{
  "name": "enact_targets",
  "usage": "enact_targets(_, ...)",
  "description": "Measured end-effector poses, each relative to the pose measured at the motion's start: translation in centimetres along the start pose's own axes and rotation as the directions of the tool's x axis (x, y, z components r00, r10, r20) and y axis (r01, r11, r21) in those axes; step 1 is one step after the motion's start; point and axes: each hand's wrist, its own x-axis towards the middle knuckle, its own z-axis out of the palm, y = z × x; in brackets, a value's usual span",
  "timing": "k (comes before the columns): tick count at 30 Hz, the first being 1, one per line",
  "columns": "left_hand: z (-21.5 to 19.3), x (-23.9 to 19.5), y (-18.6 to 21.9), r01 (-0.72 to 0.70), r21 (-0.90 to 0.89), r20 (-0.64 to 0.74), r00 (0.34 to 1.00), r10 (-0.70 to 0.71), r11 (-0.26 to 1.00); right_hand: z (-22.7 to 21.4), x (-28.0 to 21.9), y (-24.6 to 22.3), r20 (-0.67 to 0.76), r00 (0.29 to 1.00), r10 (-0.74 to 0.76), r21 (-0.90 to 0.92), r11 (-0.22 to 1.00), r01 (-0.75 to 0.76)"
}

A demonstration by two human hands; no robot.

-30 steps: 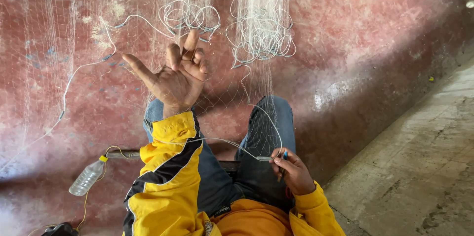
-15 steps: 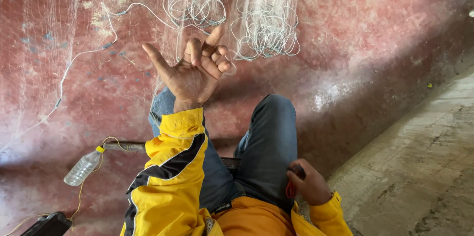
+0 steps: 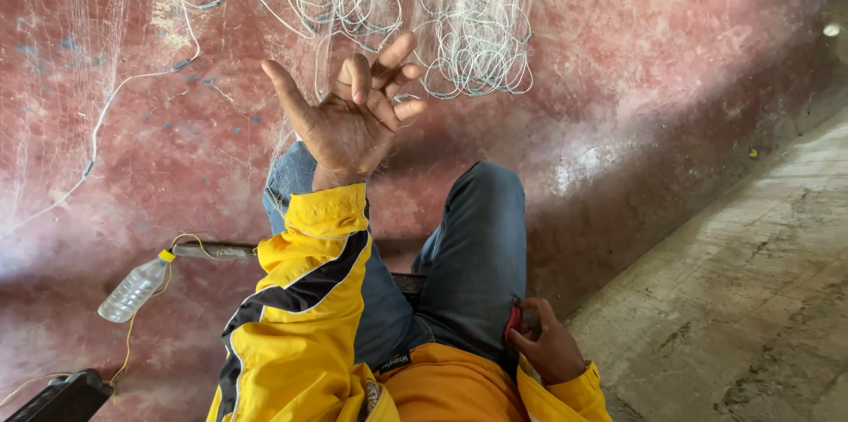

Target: Repairing a fishing net by weaving and knotting with a netting needle

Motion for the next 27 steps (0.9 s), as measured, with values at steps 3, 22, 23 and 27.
enact_targets(3,-0.4,-0.1,0.1,-0.005,0.035,0.048,0.999,0.004,0.999,-0.6,-0.9,-1.3,0.039,0.999,0.011,0.018,1.0,-0.012)
enact_targets(22,-0.7,-0.1,-0.2,0.017,0.098,0.141,0.989,-0.031,0.995,-4.8,-0.8,-8.1,-0.116,0.923,-0.367,0.21,0.899,0.384)
enact_targets(23,-0.6,-0.1,-0.3,0.021,0.084,0.13,0.991,-0.032,0.996,-4.9,-0.4,-10.2,-0.185,0.897,-0.402,0.233,0.868,0.438)
enact_targets(27,-0.8,-0.1,-0.5,0.035,0.044,0.126,0.991,-0.04,0.998,-6.0,2.5,-16.8,-0.377,0.569,-0.731,-0.014,0.619,0.785)
